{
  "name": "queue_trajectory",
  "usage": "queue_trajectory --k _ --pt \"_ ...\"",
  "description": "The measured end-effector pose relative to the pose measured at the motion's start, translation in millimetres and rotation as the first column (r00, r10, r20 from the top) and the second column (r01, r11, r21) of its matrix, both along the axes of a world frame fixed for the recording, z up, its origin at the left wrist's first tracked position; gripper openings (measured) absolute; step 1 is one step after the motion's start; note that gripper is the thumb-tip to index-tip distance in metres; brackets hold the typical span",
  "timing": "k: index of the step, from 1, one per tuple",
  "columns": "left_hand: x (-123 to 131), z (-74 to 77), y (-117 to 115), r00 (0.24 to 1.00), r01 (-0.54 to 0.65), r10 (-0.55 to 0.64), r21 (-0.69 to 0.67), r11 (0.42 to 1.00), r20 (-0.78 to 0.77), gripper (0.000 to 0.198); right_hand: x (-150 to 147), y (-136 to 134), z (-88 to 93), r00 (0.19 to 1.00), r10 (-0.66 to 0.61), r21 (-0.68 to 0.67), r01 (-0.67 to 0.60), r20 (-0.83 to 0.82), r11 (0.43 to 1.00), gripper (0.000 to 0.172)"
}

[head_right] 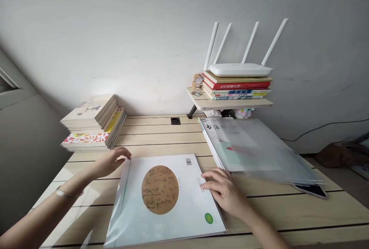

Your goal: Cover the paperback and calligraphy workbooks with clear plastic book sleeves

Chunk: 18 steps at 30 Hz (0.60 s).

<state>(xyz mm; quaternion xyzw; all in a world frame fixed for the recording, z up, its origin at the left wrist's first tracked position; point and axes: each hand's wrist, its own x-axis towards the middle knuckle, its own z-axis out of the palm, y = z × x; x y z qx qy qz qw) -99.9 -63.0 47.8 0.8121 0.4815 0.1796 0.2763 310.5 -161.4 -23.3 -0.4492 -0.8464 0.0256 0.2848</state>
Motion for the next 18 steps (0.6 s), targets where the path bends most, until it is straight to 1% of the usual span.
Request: queue_trajectory --k 2,5,7,8,11,13,15,17,18 --pt "29 -6.0 14 0.998 -0.059 0.059 0.013 0.998 -0.028 0.020 -1 -5 0.4 0.995 -0.018 0.053 0.013 0.094 0.999 0.032" --pt "73 -15.0 27 0.993 -0.096 0.093 -0.045 0.994 -0.067 0.016 -4 -9 6.8 0.972 -0.038 0.142 0.005 0.231 0.990 0.032" --pt "93 -19.8 31 0.991 -0.107 0.100 -0.072 0.992 -0.086 0.016 -5 -10 12.2 0.952 -0.040 0.179 -0.016 0.305 0.984 0.031" --pt "99 -21.6 31 0.991 -0.105 0.096 -0.090 0.990 -0.092 0.018 -5 -11 14.8 0.943 -0.038 0.186 -0.026 0.331 0.982 0.031" --pt "104 -22.8 33 0.994 -0.088 0.076 -0.150 0.985 -0.082 0.027 -4 -9 21.7 0.931 -0.028 0.178 -0.040 0.364 0.983 0.038" --pt "99 -19.6 35 0.995 -0.089 0.082 -0.157 0.984 -0.051 0.025 -2 -4 24.3 0.941 -0.041 0.162 -0.015 0.336 0.987 0.045" --pt "91 -14.7 39 0.995 -0.101 0.101 -0.132 0.986 -0.004 0.023 1 5 24.2 0.971 -0.076 0.134 0.046 0.225 0.990 0.046" --pt "81 -11.1 44 0.985 -0.152 0.159 -0.107 0.983 0.061 0.023 2 18 21.2 0.990 -0.136 0.084 0.132 0.036 0.988 0.037" --pt "76 -10.8 47 0.973 -0.201 0.211 -0.101 0.974 0.098 0.023 1 26 18.9 0.983 -0.172 0.044 0.175 -0.068 0.984 0.031"
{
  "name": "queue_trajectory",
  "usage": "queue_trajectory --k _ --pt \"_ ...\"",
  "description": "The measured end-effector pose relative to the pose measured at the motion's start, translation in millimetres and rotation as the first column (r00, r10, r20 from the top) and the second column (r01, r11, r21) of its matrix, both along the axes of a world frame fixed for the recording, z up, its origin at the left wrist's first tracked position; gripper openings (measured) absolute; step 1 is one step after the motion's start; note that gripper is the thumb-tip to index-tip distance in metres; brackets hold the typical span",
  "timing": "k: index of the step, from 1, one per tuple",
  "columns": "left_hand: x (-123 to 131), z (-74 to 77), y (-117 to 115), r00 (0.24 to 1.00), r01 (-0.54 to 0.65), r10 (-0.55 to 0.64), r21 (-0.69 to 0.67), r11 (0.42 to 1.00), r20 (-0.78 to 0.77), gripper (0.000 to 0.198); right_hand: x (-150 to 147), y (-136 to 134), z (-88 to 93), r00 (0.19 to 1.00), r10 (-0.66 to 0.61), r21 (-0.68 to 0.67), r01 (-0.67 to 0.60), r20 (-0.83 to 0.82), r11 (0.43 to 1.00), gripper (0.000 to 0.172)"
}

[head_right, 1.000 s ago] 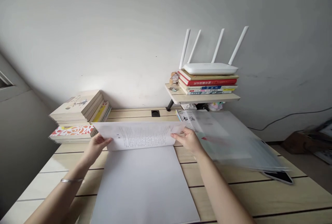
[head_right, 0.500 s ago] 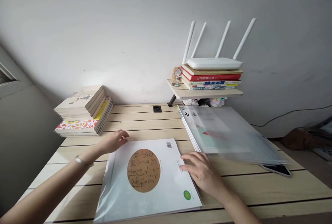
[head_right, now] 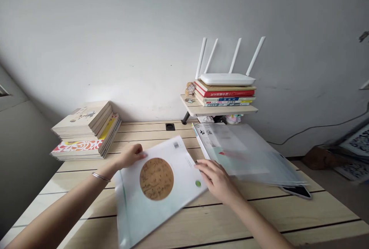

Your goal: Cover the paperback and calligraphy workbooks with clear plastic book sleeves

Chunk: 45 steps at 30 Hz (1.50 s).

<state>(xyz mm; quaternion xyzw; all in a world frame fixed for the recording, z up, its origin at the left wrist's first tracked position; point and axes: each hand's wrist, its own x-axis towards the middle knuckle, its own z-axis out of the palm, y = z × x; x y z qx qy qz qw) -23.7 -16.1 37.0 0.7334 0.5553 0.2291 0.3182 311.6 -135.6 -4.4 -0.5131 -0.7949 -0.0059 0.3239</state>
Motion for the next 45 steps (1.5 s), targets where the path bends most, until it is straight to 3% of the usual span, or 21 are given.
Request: queue_trajectory --k 3,5,8,12,15,17,20,22,24,28,33,36,39,42,45 --pt "-13 -7.0 8 0.963 -0.252 0.250 0.002 0.968 0.095 0.023 -9 23 -7.5 0.949 -0.129 -0.136 0.093 -0.289 0.986 0.025" --pt "-18 -16.9 10 0.915 -0.391 0.389 -0.009 0.921 0.108 0.023 -20 37 -10.9 0.901 -0.194 -0.236 0.106 -0.389 0.966 0.026" --pt "-22 -32.3 8 0.862 -0.502 0.501 -0.015 0.865 0.076 0.019 -44 51 -12.0 0.910 -0.176 -0.261 0.079 -0.375 0.962 0.027" --pt "-21 -39.7 -3 0.839 -0.543 0.541 0.015 0.840 0.056 0.023 -77 58 -10.8 0.977 -0.071 -0.183 0.034 -0.201 0.982 0.029" --pt "-13 -34.6 -24 0.884 -0.435 0.467 0.305 0.848 -0.038 0.042 -93 61 -13.3 0.990 -0.101 -0.231 0.075 -0.101 0.970 0.028" --pt "-2 -30.0 -43 0.919 -0.191 0.330 0.491 0.850 -0.214 0.041 -96 65 -17.4 0.983 -0.149 -0.262 0.117 -0.106 0.958 0.027" --pt "18 -27.0 -72 0.909 0.233 -0.060 0.384 0.893 -0.413 0.038 -95 73 -24.9 0.956 -0.205 -0.293 0.138 -0.211 0.946 0.025" --pt "31 -29.0 -86 0.861 0.374 -0.213 0.292 0.880 -0.462 0.045 -92 78 -28.8 0.927 -0.211 -0.334 0.102 -0.309 0.937 0.023" --pt "40 -33.0 -93 0.829 0.420 -0.263 0.239 0.875 -0.494 0.048 -90 81 -30.9 0.891 -0.208 -0.366 0.051 -0.403 0.929 0.022" --pt "48 -41.2 -95 0.814 0.421 -0.255 0.229 0.878 -0.521 0.041 -91 81 -31.2 0.828 -0.213 -0.374 0.005 -0.518 0.927 0.021" --pt "46 -44.3 -96 0.841 0.409 -0.236 0.286 0.867 -0.487 0.035 -96 79 -32.4 0.800 -0.310 -0.411 0.088 -0.514 0.908 0.022" --pt "30 -39.9 -86 0.917 0.256 -0.102 0.371 0.893 -0.385 0.024 -99 77 -34.6 0.819 -0.334 -0.422 0.127 -0.466 0.898 0.024" --pt "5 -29.6 -58 0.951 -0.088 0.204 0.429 0.899 -0.232 0.022 -101 75 -37.7 0.876 -0.276 -0.371 0.123 -0.396 0.921 0.025" --pt "-14 -17.1 -23 0.900 -0.392 0.417 0.181 0.902 -0.128 0.033 -104 72 -39.8 0.938 -0.228 -0.289 0.150 -0.261 0.946 0.028" --pt "-21 -9.2 7 0.869 -0.495 0.493 -0.054 0.867 -0.050 0.035 -109 68 -38.3 0.964 -0.234 -0.246 0.197 -0.130 0.949 0.029"
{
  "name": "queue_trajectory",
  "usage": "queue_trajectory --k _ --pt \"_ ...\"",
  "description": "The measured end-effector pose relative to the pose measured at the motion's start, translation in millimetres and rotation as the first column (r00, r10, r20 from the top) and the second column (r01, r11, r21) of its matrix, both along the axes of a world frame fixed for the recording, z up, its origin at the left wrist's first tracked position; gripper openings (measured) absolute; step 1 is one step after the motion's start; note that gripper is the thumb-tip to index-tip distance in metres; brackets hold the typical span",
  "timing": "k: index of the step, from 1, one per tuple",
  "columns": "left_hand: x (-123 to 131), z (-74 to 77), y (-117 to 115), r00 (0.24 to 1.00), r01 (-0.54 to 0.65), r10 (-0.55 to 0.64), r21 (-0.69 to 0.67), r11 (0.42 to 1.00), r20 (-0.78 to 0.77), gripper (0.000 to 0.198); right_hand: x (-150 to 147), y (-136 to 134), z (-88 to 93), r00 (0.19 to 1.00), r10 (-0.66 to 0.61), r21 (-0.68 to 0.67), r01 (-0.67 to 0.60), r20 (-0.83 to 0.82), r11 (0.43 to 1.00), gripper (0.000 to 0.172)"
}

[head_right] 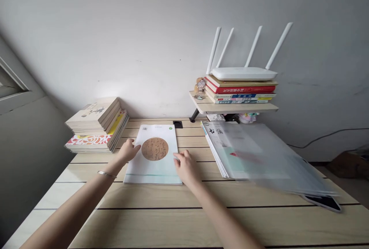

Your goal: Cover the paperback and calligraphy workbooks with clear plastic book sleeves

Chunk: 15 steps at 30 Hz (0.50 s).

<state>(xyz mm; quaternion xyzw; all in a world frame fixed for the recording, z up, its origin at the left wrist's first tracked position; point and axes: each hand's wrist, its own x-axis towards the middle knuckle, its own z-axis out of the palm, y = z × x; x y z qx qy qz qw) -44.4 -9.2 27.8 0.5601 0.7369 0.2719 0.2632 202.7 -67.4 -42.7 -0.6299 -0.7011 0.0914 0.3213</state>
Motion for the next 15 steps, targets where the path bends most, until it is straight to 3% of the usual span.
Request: queue_trajectory --k 5,10,13,15 --pt "5 -3.4 26 0.979 0.007 0.011 -0.087 0.996 0.201 0.020 -3 -4 1.8 1.000 -0.009 -0.010 0.009 0.004 1.000 0.027" --pt "12 -10.8 19 0.927 0.031 -0.054 0.067 0.997 0.372 0.018 7 15 -1.1 0.969 -0.056 -0.016 0.054 -0.242 0.998 0.028" --pt "12 -8.3 6 0.876 0.065 -0.148 0.192 0.979 0.459 0.018 12 35 11.0 0.842 -0.168 -0.159 0.099 -0.513 0.982 0.048" --pt "11 -3.3 -4 0.779 0.100 -0.259 0.294 0.950 0.571 0.022 13 46 26.4 0.697 -0.127 -0.221 -0.046 -0.706 0.974 0.052"
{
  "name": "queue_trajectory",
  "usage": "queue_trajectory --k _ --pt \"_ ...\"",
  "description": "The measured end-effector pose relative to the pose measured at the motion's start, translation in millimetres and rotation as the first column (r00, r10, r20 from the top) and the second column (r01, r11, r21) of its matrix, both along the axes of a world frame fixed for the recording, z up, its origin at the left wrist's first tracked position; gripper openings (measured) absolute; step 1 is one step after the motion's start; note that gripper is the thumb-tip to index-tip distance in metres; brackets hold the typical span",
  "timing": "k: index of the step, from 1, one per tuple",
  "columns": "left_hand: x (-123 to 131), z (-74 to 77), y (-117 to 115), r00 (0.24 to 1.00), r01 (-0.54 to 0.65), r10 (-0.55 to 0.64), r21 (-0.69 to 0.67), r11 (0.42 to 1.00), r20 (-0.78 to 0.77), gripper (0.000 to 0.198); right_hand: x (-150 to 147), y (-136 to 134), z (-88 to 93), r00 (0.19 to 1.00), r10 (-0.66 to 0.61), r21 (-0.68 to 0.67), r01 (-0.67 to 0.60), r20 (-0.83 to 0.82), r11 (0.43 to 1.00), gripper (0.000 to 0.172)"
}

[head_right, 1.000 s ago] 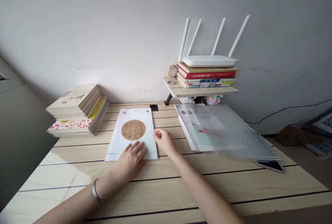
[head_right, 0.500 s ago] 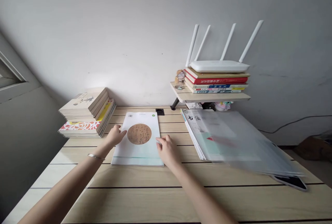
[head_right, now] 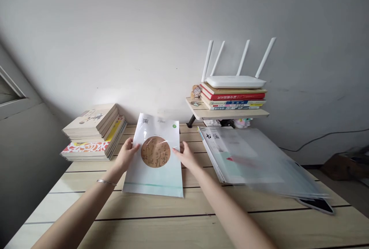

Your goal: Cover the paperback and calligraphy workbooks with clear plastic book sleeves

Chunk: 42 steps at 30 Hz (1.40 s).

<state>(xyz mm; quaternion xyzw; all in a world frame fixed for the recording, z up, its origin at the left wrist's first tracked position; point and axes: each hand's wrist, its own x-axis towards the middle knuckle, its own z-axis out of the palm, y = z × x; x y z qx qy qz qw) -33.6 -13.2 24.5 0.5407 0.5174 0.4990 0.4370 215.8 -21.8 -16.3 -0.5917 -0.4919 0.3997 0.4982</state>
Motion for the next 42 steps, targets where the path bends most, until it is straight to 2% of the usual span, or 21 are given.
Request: queue_trajectory --k 2,4,8,11,13,16,18,21,24,26,27,28,30,32,33,35,37,40,42 --pt "-3 7.8 -10 0.981 0.078 -0.090 0.077 0.994 0.174 0.028 -1 6 19.2 0.959 0.182 0.027 -0.180 -0.218 0.983 0.047" --pt "-8 19.0 -18 0.947 0.123 -0.149 0.107 0.987 0.283 0.032 -2 8 40.5 0.899 0.281 0.090 -0.266 -0.337 0.960 0.042" --pt "-18 50.9 -27 0.915 0.169 -0.210 0.146 0.975 0.344 0.032 -7 6 84.4 0.904 0.255 0.256 -0.171 -0.344 0.951 0.038" --pt "-24 73.3 -27 0.913 0.169 -0.237 0.222 0.960 0.333 0.032 -11 2 106.0 0.922 0.283 0.397 -0.163 -0.264 0.903 0.036" --pt "-28 81.7 -27 0.915 0.155 -0.240 0.266 0.951 0.324 0.036 -12 -2 109.2 0.929 0.299 0.447 -0.177 -0.220 0.877 0.035" --pt "-30 82.1 -26 0.925 0.172 -0.255 0.290 0.942 0.280 0.039 -12 -6 100.5 0.927 0.306 0.459 -0.180 -0.216 0.870 0.036" --pt "-32 75.1 -27 0.932 0.228 -0.288 0.262 0.938 0.221 0.041 -9 -8 91.7 0.919 0.314 0.443 -0.185 -0.237 0.877 0.039" --pt "-33 57.6 -27 0.928 0.335 -0.352 0.147 0.931 0.117 0.041 -2 -12 81.4 0.925 0.315 0.395 -0.214 -0.213 0.894 0.045" --pt "-35 44.5 -25 0.905 0.421 -0.422 0.029 0.906 0.048 0.037 8 -13 78.1 0.949 0.310 0.304 -0.278 -0.061 0.911 0.045" --pt "-36 46.8 -24 0.900 0.435 -0.435 0.010 0.900 -0.005 0.034 16 -13 83.1 0.961 0.263 0.303 -0.277 0.086 0.912 0.039" --pt "-36 51.9 -24 0.906 0.423 -0.421 0.031 0.906 -0.045 0.032 20 -13 88.2 0.966 0.208 0.346 -0.250 0.154 0.904 0.035" --pt "-35 59.2 -24 0.913 0.403 -0.396 0.077 0.912 -0.096 0.029 25 -14 94.8 0.968 0.136 0.416 -0.214 0.209 0.884 0.032" --pt "-33 75.6 -24 0.907 0.402 -0.354 0.223 0.888 -0.227 0.023 35 -19 109.4 0.949 0.033 0.566 -0.214 0.313 0.796 0.029" --pt "-31 85.7 -24 0.864 0.462 -0.316 0.369 0.806 -0.392 0.020 43 -25 118.0 0.902 -0.004 0.638 -0.302 0.433 0.709 0.028" --pt "-30 85.6 -23 0.829 0.500 -0.288 0.401 0.768 -0.480 0.022 46 -28 117.3 0.872 -0.016 0.642 -0.347 0.489 0.684 0.027" --pt "-29 72.8 -21 0.737 0.551 -0.213 0.388 0.739 -0.641 0.029 48 -32 103.6 0.820 -0.042 0.613 -0.392 0.570 0.686 0.025" --pt "-31 46.8 -16 0.624 0.586 -0.169 0.314 0.747 -0.763 0.041 46 -33 76.6 0.776 -0.042 0.550 -0.407 0.630 0.730 0.028" --pt "-36 3.8 -9 0.458 0.669 -0.206 0.183 0.720 -0.864 0.046 41 -36 31.9 0.652 0.115 0.330 -0.518 0.749 0.789 0.027" --pt "-39 -15.8 -7 0.423 0.660 -0.240 0.115 0.743 -0.874 0.042 39 -39 11.1 0.575 0.204 0.210 -0.571 0.793 0.793 0.027"
